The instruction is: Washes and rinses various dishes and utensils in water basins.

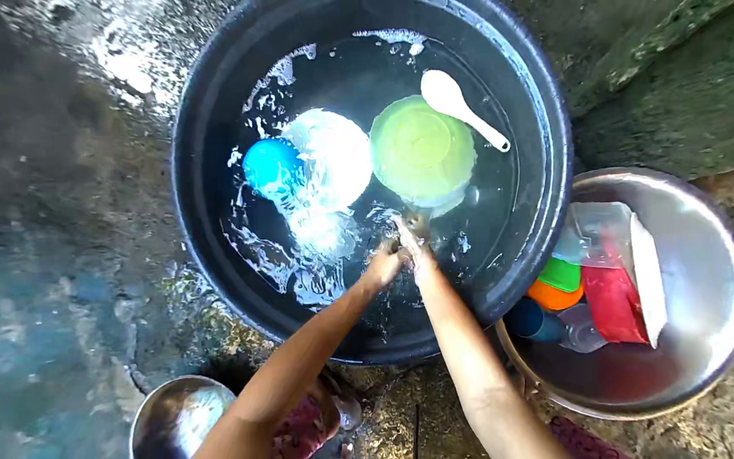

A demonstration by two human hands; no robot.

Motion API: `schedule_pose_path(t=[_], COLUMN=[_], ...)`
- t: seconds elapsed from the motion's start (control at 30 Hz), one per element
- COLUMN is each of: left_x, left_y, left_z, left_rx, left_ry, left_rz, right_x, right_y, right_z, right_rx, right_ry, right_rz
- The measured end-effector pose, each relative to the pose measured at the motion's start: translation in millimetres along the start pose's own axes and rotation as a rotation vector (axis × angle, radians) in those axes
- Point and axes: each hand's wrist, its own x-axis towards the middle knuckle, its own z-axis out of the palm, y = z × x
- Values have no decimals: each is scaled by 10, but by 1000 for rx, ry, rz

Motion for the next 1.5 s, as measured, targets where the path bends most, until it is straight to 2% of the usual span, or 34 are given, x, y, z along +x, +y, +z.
schedule_pose_path(t=[0.03,0.1,0.17,0.2,0.27,0.33,0.43,0.53,0.63,0.7,0.8,0.87,0.93,1.03,1.1,1.17,1.23,1.3,1.37,1.4,1.43,1.5], left_x=[-45,-104,-170,-202,-275,-316,-254,-165,-151,-142,36,181,147,33,55,109,116,71,54,71,98,130], left_y=[-89,-228,-256,-217,-128,33,226,346,349,292,157,81,158,522,622,593,321,37,-104,-185,-267,-299], left_z=[-19,-204,-451,-536,-564,-510,-474,-574,-482,-420,-449,-459,-388,-293,-339,-437,-430,-178,90,174,165,-85], left_rx=[94,616,1070,1152,1079,919,697,649,669,702,742,852,1008,1082,1039,868,267,-283,-528,-492,-345,222], left_ry=[-44,-134,36,107,197,157,22,-137,-164,-124,-143,-244,-258,-269,-317,-371,-210,41,192,226,202,23], left_rz=[20,153,464,564,738,728,441,185,148,255,418,353,253,-23,-1,79,150,184,228,256,298,383], right_x=[-34,-34,-38,-55,-42,-55,-69,-84,16,-62,-133,-109,-127,-6,-6,-61,-32,62,23,-24,-57,-49], right_y=[-41,-1,-42,-92,-54,-28,-15,-20,102,35,-51,-7,10,119,69,5,6,12,-40,-54,-70,-77], right_z=[9,55,115,129,136,117,124,124,184,194,214,178,137,151,143,142,139,145,128,124,119,140], right_rx=[-23,57,95,87,94,167,158,145,192,211,151,-29,-108,34,119,230,270,245,134,80,43,10], right_ry=[-17,5,31,42,4,-109,-170,-142,-113,-144,-111,-103,-55,37,45,16,-10,-5,-59,-69,-66,-26], right_rz=[53,92,97,84,98,163,169,217,133,106,190,163,149,146,145,138,110,33,17,47,71,31])
